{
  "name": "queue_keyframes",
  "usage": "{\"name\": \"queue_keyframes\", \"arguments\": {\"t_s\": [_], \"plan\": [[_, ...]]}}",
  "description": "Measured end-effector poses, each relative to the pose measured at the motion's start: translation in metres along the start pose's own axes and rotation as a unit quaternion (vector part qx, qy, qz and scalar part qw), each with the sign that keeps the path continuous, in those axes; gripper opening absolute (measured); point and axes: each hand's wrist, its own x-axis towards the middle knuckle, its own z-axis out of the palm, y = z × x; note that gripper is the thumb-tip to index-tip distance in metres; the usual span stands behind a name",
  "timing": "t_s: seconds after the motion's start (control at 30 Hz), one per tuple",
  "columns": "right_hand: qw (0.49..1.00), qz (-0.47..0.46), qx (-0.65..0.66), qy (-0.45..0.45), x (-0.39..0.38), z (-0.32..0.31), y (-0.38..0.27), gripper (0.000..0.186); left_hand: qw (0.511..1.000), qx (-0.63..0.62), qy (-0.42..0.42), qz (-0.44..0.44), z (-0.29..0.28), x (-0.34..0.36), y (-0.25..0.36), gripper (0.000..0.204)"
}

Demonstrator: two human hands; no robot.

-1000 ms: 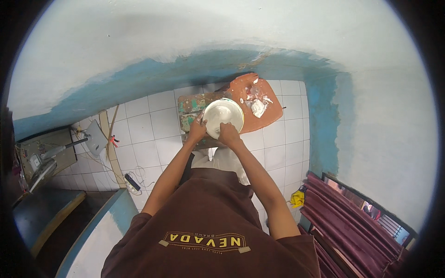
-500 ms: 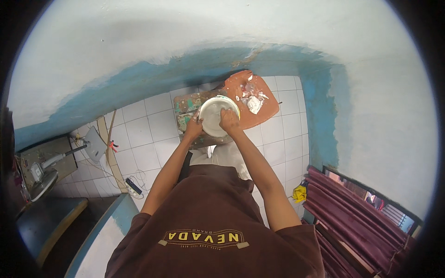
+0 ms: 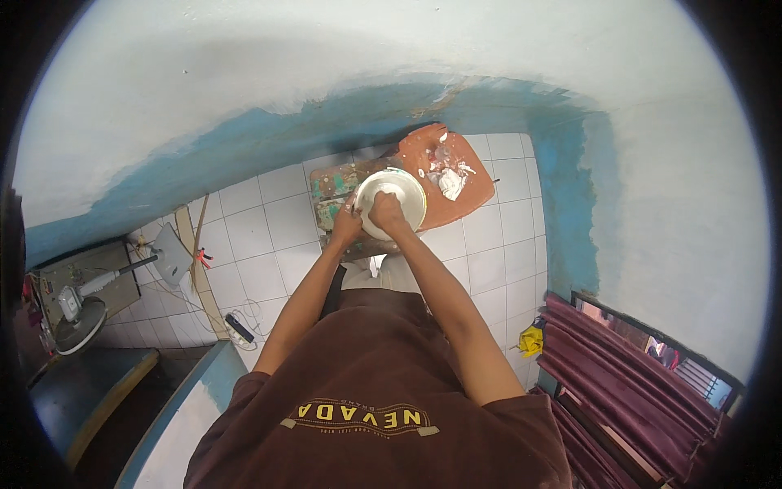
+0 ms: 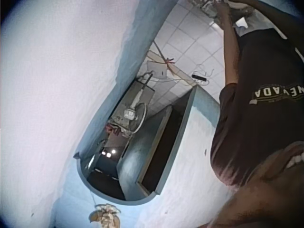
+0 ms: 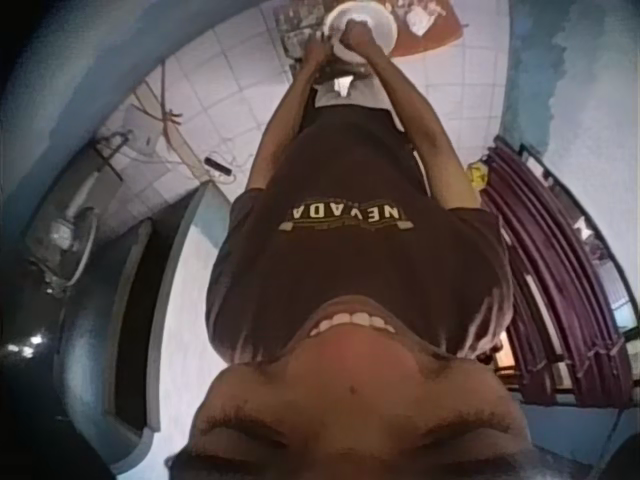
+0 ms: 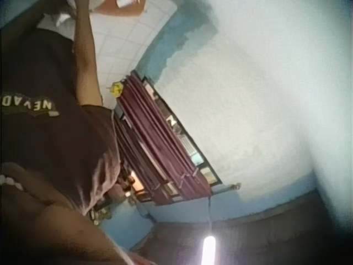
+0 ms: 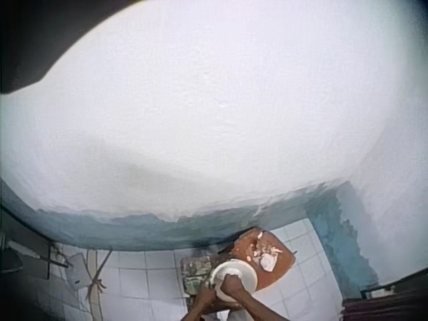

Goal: The person mixes a bucket of paint by hand and with a brush, then applies the paint to a wall using the brush.

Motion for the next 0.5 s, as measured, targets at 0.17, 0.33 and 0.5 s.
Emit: {"name": "queue_keyframes", "arguments": {"t_s": [0.17, 0.33, 0.5], "plan": [[0.995, 0.030, -0.071, 0.061, 0.021, -0.016, 0.028, 0.024, 1.000, 0.010, -0.014, -0.026, -0.001, 0.001, 0.006, 0.056], [0.994, 0.051, -0.102, 0.003, 0.009, -0.029, 0.043, 0.026, 1.000, -0.013, 0.017, -0.008, 0.002, -0.001, 0.002, 0.052], [0.993, 0.015, -0.079, -0.089, -0.022, -0.006, 0.041, 0.032, 1.000, -0.009, -0.003, -0.028, 0.002, 0.001, 0.004, 0.051]]}}
